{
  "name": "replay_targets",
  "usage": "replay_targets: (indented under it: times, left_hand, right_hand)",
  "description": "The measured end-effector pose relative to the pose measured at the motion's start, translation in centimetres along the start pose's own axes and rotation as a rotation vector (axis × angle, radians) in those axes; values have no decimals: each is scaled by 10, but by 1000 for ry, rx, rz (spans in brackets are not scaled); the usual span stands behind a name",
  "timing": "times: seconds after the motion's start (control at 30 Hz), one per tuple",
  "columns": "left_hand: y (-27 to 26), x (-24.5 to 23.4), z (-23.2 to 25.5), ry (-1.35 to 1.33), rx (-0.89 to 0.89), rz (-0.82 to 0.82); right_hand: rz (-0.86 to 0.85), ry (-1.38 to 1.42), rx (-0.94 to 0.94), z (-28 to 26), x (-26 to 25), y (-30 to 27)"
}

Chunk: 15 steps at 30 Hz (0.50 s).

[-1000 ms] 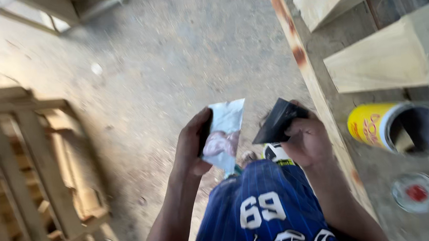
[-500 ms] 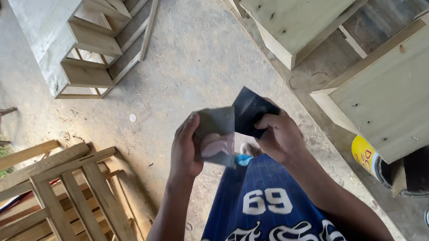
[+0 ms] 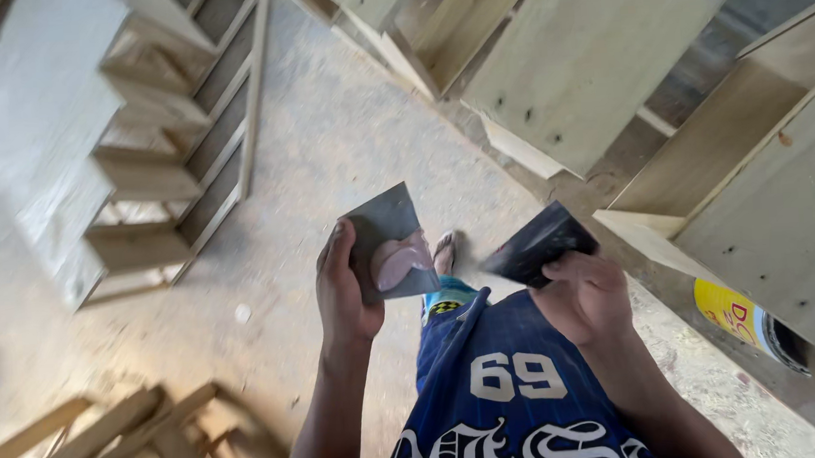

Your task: The person scoops wood filler from a bucket using a putty knife, transfers it to a sanding block, and spreads the filler onto wooden furniture parts. The person repeatedly applies and smooths the filler across multiple surfaces.

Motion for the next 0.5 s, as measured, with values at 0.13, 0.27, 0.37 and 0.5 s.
replay_targets:
  times: [0.13, 0.27, 0.37, 0.5]
  left_hand:
    - [36, 0, 28, -107, 21, -87]
    - [60, 1, 49, -103, 26, -151]
    - [84, -3, 60, -60, 74, -205]
    - [114, -30, 66, 147, 103, -127]
  right_hand:
    - [173, -457, -610, 10, 40, 8]
    - [297, -912, -1205, 68, 84, 25]
    - [412, -924, -1085, 103, 83, 64]
    - [407, -1040, -1003, 130, 96, 89]
Point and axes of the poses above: each hand's wrist, its own y-axis towards the middle knuckle, its own x-axis out of the palm, z = x × y, the point moved 8 cm from there along y, towards the middle knuckle, and after that the axes turned 14 degrees about x, right-handed, at the moved point
